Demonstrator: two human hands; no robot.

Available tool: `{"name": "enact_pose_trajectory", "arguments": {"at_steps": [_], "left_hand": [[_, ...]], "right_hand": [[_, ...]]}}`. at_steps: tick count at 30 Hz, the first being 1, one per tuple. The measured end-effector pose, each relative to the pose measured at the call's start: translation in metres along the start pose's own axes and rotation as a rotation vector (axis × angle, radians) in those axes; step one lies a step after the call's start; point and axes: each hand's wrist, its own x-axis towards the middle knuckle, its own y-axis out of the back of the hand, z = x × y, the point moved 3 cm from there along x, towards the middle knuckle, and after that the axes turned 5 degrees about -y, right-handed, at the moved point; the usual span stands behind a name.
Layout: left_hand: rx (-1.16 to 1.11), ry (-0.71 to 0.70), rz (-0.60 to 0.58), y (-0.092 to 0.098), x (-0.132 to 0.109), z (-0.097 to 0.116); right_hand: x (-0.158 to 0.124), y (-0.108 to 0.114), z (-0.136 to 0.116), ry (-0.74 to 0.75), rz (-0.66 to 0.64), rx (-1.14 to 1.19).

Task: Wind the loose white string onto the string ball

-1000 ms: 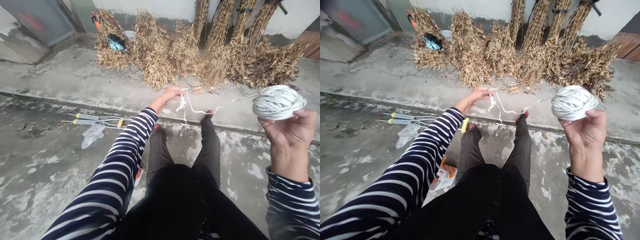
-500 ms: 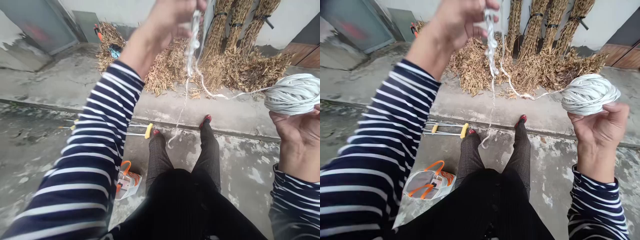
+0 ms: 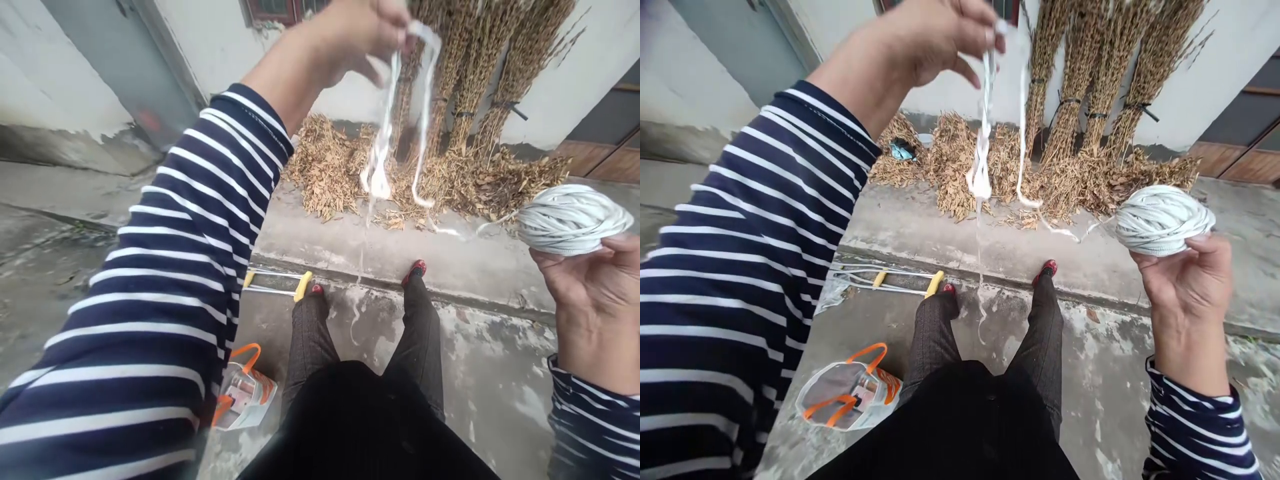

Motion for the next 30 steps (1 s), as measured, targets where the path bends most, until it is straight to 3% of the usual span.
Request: {"name": "enact_pose_trajectory", "arguments": {"at_steps": [4, 7, 10, 14, 18, 27, 30], "left_hand": [[0.153, -0.051, -0.084, 0.014, -0.014, 0.008], [0.161, 0.022, -0.038, 0.020, -0.021, -0.006], [0.066, -0.009, -0.039, 0.018, -0.025, -0.023], [0.113, 0.003, -0.057, 0.016, -0.024, -0.037], [0.077, -0.063, -0.068, 0.022, -0.017, -0.032], [0.000, -0.140, 0.007, 0.025, -0.014, 0.002], [0.062, -0.066, 0.015, 0.025, -0.015, 0.000]], "right_hand": [[0.002, 0.005, 0.000, -0.002, -0.005, -0.042], [0.004, 0.004, -0.001, -0.007, 0.030, -0.023], [0.004, -0.001, 0.001, -0.018, 0.052, -0.019], [0.003, -0.009, 0.004, -0.021, 0.020, -0.034], [0.007, -0.014, 0.009, -0.041, 0.039, -0.050], [0.022, -0.013, 0.020, -0.075, 0.078, -0.058], [0.023, -0.012, 0.020, -0.078, 0.079, -0.072]]}}
